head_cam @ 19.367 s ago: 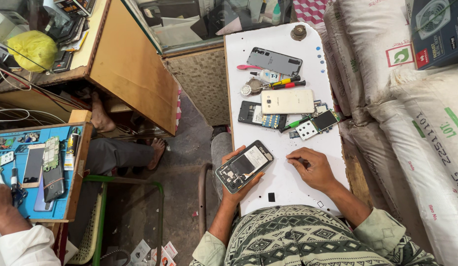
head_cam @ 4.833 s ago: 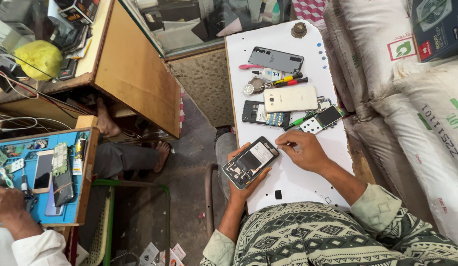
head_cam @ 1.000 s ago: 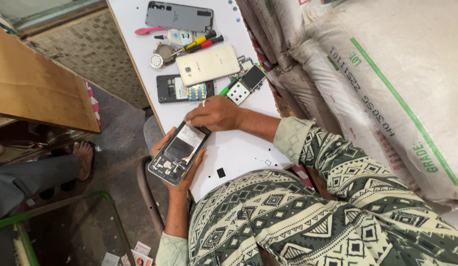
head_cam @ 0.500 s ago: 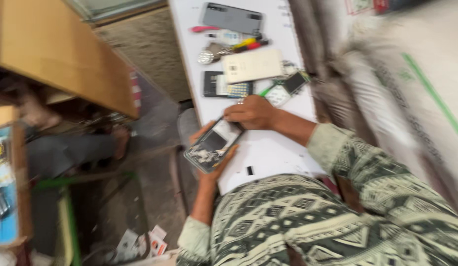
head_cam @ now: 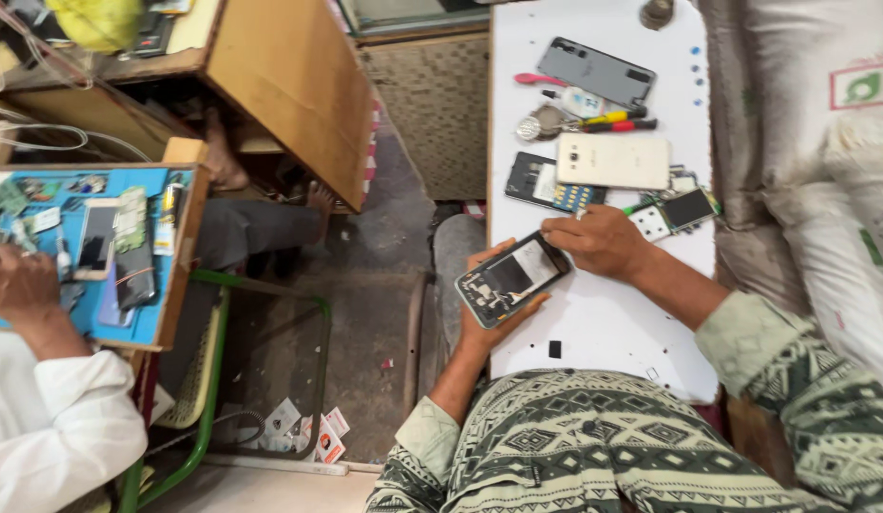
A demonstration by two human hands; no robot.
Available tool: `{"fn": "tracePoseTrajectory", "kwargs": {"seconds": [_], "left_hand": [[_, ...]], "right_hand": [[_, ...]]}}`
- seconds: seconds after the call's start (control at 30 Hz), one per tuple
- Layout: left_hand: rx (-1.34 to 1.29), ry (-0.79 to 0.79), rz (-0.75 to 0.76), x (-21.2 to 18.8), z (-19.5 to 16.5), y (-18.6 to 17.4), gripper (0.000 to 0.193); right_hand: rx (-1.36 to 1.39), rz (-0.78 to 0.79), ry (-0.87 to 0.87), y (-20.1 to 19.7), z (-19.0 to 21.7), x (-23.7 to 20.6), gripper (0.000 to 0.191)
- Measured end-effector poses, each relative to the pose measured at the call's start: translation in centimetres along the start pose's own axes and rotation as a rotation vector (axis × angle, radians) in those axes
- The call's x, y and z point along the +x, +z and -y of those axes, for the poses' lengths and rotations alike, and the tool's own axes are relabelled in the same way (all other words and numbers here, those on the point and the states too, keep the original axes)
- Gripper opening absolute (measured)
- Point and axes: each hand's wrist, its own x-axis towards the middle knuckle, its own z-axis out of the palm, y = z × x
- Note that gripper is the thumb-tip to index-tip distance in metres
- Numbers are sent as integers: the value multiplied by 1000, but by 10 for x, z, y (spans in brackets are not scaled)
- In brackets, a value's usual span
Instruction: The person uses a small metal tool to carefully pry and lift a ribbon cable or connector from the internal chassis of a disassembled smartphone. The phone is held in the left hand while the right hand manipulates the tool. The task involves delicate handling of internal components.
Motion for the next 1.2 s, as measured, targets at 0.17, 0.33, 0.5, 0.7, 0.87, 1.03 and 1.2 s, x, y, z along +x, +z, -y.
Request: {"fn": "tracePoseTrajectory", "kwargs": {"seconds": [0.17,0.33,0.5,0.7,0.87,1.03,1.2], "left_hand": [[-31,-36,2,2,-3,2,87],[273,91,-28,-2,-7,-2,85],[328,52,15,-4,-8,2,87],[334,36,17,-7,-8,8,89],[282,45,-13,-6,-12,6,89],[282,66,-46,-3,-17,3,84],[117,32,-13,-3,-23,-2,83]], "right_hand": [[52,25,200,-5,16,8,14],[77,-29,303,-11,30,6,22],[60,-37,346,-10,36,4,18],[95,-14,386,-11,42,-4,14],[117,-42,411,-17,50,-17,15],[167,-15,488,-19,60,-30,13],[238,-52,502,-13,64,-34,8]]}}
